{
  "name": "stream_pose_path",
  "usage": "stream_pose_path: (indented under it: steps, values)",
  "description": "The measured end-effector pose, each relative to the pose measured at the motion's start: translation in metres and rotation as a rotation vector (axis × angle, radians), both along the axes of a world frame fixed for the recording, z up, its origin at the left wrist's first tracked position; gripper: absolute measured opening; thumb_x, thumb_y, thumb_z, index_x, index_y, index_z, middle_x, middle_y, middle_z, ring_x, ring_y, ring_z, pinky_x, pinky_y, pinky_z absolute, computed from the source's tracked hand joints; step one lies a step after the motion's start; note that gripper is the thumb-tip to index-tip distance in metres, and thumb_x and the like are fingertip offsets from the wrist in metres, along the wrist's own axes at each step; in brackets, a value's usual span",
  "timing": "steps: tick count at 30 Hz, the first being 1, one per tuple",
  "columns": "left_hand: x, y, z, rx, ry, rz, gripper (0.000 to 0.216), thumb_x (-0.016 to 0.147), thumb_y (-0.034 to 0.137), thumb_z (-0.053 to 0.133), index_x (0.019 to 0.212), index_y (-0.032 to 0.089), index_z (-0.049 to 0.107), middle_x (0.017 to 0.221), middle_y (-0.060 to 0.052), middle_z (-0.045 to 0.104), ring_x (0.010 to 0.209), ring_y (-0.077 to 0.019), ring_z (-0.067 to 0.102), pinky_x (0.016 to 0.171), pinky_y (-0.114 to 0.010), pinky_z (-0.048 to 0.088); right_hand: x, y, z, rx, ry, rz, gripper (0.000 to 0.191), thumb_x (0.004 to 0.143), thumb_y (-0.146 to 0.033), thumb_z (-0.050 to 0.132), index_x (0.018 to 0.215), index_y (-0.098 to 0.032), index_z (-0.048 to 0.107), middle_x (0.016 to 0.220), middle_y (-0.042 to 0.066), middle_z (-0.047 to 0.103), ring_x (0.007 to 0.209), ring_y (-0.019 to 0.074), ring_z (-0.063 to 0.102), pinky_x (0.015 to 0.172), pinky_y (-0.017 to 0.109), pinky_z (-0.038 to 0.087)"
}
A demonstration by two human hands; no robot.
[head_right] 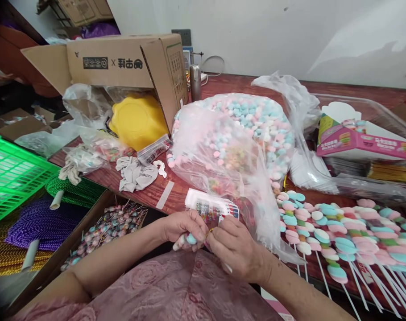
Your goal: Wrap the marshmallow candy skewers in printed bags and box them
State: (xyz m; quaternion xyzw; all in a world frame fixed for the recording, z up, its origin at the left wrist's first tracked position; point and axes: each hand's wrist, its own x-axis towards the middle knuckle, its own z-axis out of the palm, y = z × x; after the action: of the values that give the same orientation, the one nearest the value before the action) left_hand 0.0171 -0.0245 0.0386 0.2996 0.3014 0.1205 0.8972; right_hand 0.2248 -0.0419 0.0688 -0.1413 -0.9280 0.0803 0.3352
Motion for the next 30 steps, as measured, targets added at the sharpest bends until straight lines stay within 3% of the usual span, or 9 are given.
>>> stream_pose_path:
  steps: [2,6,12,17,19,21,23,27,30]
  values:
    - [0.000,0.002,-0.001,-0.007,0.010,-0.114,0.018,0.051,0.021,0.079,0.062,0.010,0.071,0.052,-0.005,0.066,0.036,-0.0134,0.055,0.029,-0.019,0.039,0.004,-0.002,0.004,0.087,-0.051,0.076,0.031,0.094,-0.010,0.038,0.113,-0.012,0.062,0.081,0.010,0.069,0.075,0.0207,0.061,0.073,0.038,0.049]
    - [0.000,0.007,0.002,0.020,0.062,-0.234,0.016,0.050,0.021,0.080,0.060,0.013,0.072,0.054,-0.004,0.067,0.039,-0.0135,0.058,0.030,-0.018,0.040,0.005,-0.002,0.005,0.079,-0.063,0.147,0.038,0.095,-0.011,0.034,0.123,-0.010,0.059,0.084,0.011,0.070,0.079,0.0217,0.063,0.073,0.039,0.050]
    - [0.003,0.012,0.014,0.158,0.097,-0.443,0.019,0.054,0.031,0.083,0.063,0.016,0.074,0.050,-0.003,0.063,0.038,-0.0102,0.049,0.033,-0.019,0.035,0.003,-0.004,-0.001,0.110,-0.184,0.158,0.023,0.092,-0.011,0.042,0.096,-0.013,0.065,0.073,0.007,0.063,0.065,0.0188,0.056,0.064,0.036,0.045]
    - [0.002,0.022,0.025,0.322,0.053,-0.486,0.027,0.052,0.036,0.088,0.070,0.019,0.077,0.066,-0.003,0.070,0.057,-0.0155,0.060,0.050,-0.025,0.048,-0.002,-0.006,0.008,0.132,-0.184,0.108,0.025,0.093,-0.008,0.040,0.089,-0.016,0.063,0.089,0.010,0.066,0.082,0.0207,0.058,0.071,0.037,0.042]
    - [-0.005,0.035,0.036,0.439,0.085,-0.590,0.027,0.056,0.040,0.086,0.072,0.020,0.077,0.068,-0.002,0.070,0.060,-0.0170,0.060,0.052,-0.026,0.048,-0.007,-0.008,0.014,0.164,-0.198,0.098,0.026,0.093,-0.008,0.039,0.081,-0.017,0.061,0.080,0.007,0.064,0.073,0.0190,0.055,0.067,0.036,0.038]
    - [-0.014,0.049,0.053,0.613,0.209,-0.719,0.023,0.065,0.042,0.080,0.066,0.020,0.075,0.059,-0.001,0.065,0.053,-0.0154,0.055,0.047,-0.025,0.043,-0.012,-0.010,0.019,0.208,-0.253,0.083,0.026,0.092,-0.008,0.041,0.076,-0.017,0.059,0.067,0.003,0.057,0.061,0.0167,0.048,0.062,0.035,0.032]
    - [-0.021,0.056,0.074,0.900,0.370,-0.727,0.023,0.071,0.039,0.076,0.060,0.020,0.072,0.051,0.000,0.058,0.049,-0.0133,0.050,0.047,-0.024,0.039,-0.015,-0.007,0.018,0.251,-0.330,0.029,0.024,0.090,-0.007,0.042,0.076,-0.017,0.060,0.063,0.003,0.054,0.057,0.0166,0.043,0.059,0.036,0.029]
    - [-0.018,0.032,0.108,1.766,0.800,-0.296,0.014,0.081,0.025,0.068,0.070,0.017,0.069,0.072,-0.005,0.064,0.071,-0.0170,0.056,0.070,-0.028,0.045,-0.010,0.023,0.006,0.211,-0.359,-0.187,0.021,0.083,-0.005,0.044,0.074,-0.016,0.060,0.063,0.006,0.057,0.059,0.0182,0.046,0.059,0.035,0.030]
    - [-0.007,-0.001,0.095,2.228,0.960,-0.126,0.020,0.093,0.017,0.047,0.091,0.016,0.067,0.098,-0.011,0.065,0.088,-0.0210,0.056,0.079,-0.036,0.045,0.000,0.053,0.010,-0.130,-0.144,-0.392,0.021,0.085,-0.012,0.045,0.069,-0.018,0.058,0.059,0.003,0.055,0.056,0.0154,0.045,0.056,0.031,0.031]
